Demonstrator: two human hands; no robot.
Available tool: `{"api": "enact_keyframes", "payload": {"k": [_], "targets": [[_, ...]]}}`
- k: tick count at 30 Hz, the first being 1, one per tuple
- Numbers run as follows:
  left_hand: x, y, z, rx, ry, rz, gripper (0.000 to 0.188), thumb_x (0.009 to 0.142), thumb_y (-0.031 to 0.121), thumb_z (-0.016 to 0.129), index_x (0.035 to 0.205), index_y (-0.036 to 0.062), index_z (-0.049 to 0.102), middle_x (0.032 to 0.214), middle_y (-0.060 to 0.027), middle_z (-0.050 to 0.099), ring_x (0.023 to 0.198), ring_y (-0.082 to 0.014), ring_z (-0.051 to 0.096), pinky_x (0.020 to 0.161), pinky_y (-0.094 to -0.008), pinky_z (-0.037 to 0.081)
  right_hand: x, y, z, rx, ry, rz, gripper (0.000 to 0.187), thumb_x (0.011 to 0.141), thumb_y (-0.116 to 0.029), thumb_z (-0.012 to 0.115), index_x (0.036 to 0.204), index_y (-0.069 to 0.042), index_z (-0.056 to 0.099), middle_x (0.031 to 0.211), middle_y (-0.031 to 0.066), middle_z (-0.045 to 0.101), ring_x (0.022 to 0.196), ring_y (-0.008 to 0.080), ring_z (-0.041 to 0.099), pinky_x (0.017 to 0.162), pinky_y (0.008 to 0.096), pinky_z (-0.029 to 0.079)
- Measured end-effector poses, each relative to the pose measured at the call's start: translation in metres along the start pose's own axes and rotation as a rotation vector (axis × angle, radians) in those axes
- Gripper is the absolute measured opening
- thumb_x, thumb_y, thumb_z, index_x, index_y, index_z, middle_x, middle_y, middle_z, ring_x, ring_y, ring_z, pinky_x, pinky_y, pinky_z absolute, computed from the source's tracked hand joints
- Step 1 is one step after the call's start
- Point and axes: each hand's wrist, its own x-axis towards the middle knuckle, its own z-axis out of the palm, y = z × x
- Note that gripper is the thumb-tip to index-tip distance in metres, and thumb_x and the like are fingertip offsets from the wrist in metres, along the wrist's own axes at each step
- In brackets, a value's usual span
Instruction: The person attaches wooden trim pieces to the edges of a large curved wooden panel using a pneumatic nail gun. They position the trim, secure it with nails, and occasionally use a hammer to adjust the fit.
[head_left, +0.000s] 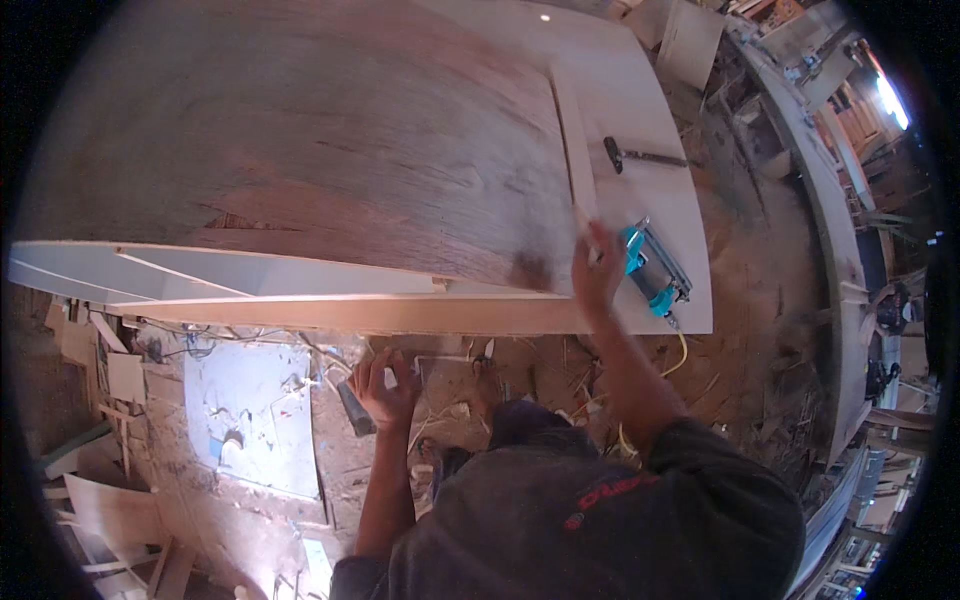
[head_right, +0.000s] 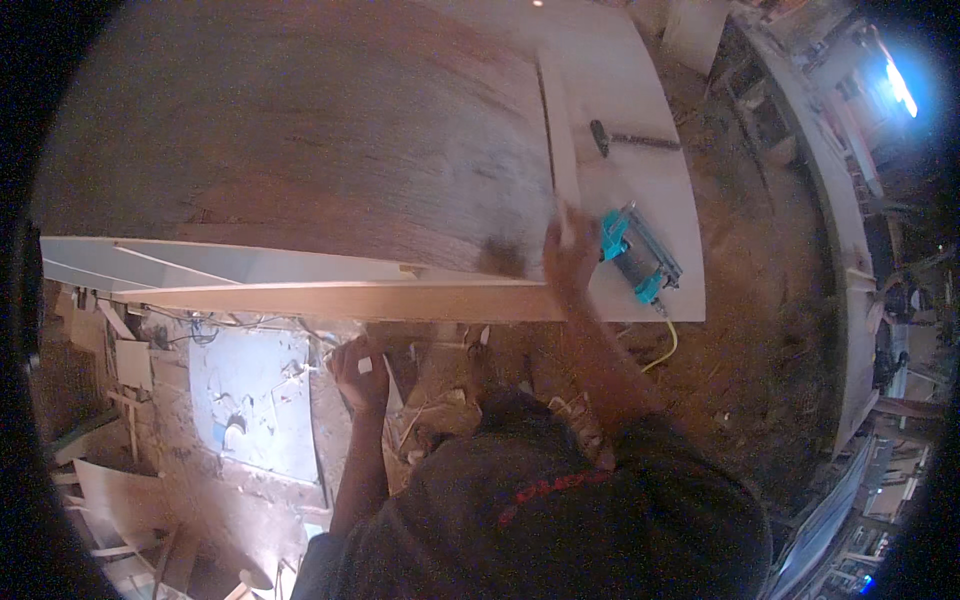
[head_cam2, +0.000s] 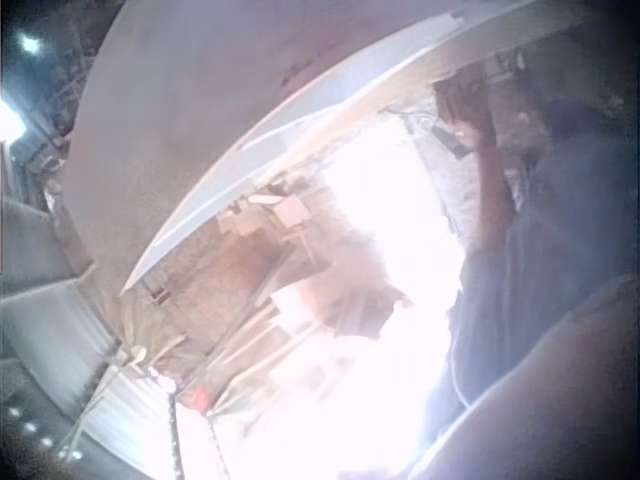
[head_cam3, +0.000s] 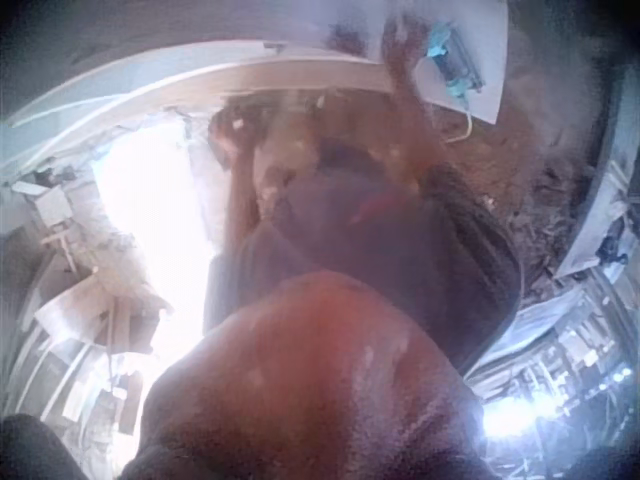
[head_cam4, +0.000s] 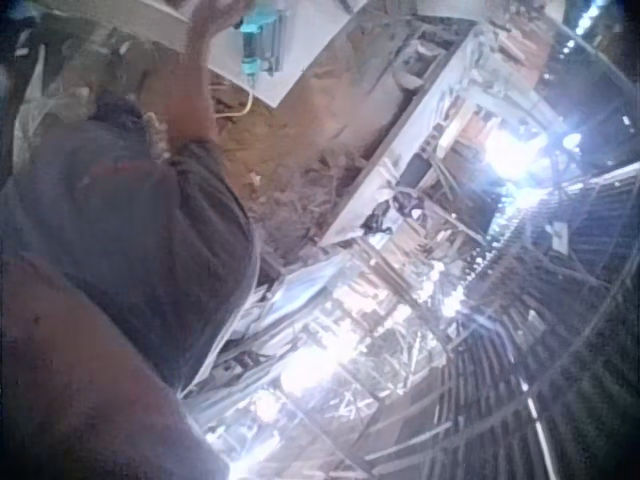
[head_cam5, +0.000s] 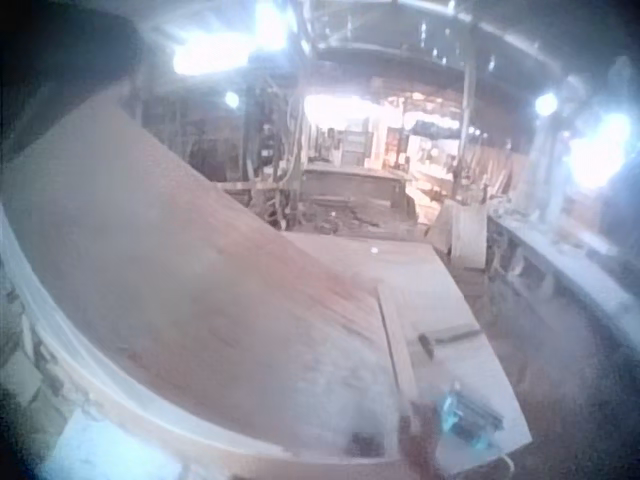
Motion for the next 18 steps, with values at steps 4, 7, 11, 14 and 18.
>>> {"api": "enact_keyframes", "payload": {"k": [4,7,11,14,18], "targets": [[0.004,0.01,0.008,0.027,-0.048,0.045,0.016,0.081,0.011,0.076,0.096,0.0123,0.073,0.09,-0.0037,0.07,0.086,-0.0247,0.066,0.081,-0.0395,0.045,0.1,0.076,0.057,-0.309,-0.187,0.167,0.045,0.09,-0.03,0.07,0.123,0.0,0.064,0.12,0.0219,0.067,0.118,0.0403,0.06,0.1,0.0473,0.048],[-0.001,0.016,0.021,0.025,-0.055,0.042,0.016,0.081,0.012,0.076,0.096,0.014,0.073,0.09,-0.0023,0.071,0.087,-0.0239,0.066,0.082,-0.0393,0.045,0.13,0.182,0.092,-0.3,-0.377,0.318,0.048,0.086,-0.032,0.076,0.121,-0.001,0.067,0.118,0.0207,0.07,0.113,0.0366,0.064,0.096,0.0433,0.051],[-0.022,0.013,0.005,0.062,-0.063,-0.07,0.015,0.081,0.014,0.077,0.096,0.0141,0.073,0.092,-0.0027,0.072,0.089,-0.0233,0.067,0.083,-0.0386,0.045,0.132,0.182,0.123,-0.36,-0.563,0.515,0.044,0.082,-0.03,0.08,0.115,-0.001,0.071,0.11,0.0177,0.073,0.104,0.0312,0.069,0.088,0.0401,0.054],[-0.03,0.011,-0.003,0.04,-0.107,-0.091,0.015,0.082,0.014,0.077,0.097,0.0125,0.073,0.093,-0.0036,0.073,0.088,-0.0241,0.068,0.081,-0.0384,0.045,0.155,0.168,0.096,-0.52,-0.655,0.706,0.043,0.08,-0.027,0.081,0.113,-0.001,0.072,0.106,0.0171,0.074,0.099,0.0295,0.07,0.084,0.0398,0.055],[-0.005,0.021,-0.022,-0.096,-0.123,-0.137,0.02,0.082,0.011,0.078,0.101,0.0066,0.073,0.094,-0.0076,0.073,0.086,-0.0271,0.069,0.077,-0.0402,0.049,0.142,0.103,0.029,-0.162,-0.652,0.5,0.038,0.084,-0.024,0.078,0.112,0.0,0.069,0.101,0.0129,0.072,0.093,0.0259,0.069,0.079,0.0394,0.055]]}}
